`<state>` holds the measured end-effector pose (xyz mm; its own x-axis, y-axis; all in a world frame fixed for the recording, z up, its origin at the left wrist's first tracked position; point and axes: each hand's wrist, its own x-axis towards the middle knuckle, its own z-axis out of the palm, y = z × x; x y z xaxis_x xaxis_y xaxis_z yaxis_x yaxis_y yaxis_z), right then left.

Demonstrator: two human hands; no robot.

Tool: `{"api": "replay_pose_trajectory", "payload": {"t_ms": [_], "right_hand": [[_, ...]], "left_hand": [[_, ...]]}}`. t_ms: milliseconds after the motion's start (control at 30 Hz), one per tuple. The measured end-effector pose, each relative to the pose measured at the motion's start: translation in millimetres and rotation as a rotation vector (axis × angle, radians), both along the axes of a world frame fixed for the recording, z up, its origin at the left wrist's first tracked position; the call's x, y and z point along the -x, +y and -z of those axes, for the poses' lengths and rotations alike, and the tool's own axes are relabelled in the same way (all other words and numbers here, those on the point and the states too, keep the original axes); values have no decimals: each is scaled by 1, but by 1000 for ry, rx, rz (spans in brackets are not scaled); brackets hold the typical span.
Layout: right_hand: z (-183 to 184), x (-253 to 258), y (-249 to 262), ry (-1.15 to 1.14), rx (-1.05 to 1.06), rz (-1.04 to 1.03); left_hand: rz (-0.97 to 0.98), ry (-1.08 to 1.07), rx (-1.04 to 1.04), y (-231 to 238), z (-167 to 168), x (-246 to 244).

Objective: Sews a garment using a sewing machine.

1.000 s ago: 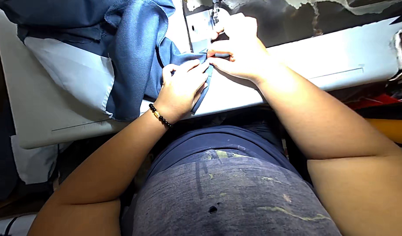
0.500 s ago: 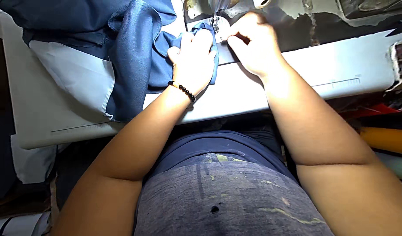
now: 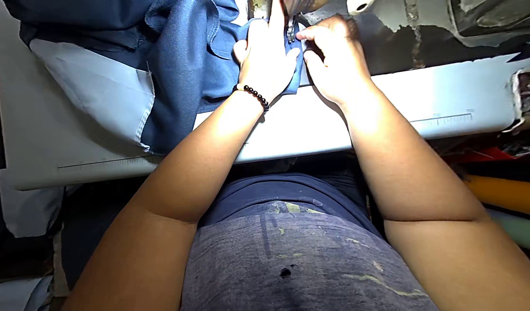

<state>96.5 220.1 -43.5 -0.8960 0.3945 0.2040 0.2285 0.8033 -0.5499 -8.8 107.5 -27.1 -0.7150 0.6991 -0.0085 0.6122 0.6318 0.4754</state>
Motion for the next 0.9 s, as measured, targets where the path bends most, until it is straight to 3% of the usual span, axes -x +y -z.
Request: {"api": "replay_pose_trajectory", "payload": {"t_ms": [233, 733, 900], "right_hand": [[5, -1, -1, 36, -51, -21], [-5, -1, -16, -171, -211, 42], [0, -8, -9, -74, -131, -29]], "left_hand": [[5, -16, -22, -5, 1, -4], [-11, 36, 31, -1, -1, -10], [144, 153, -125, -49, -8, -10]]}}
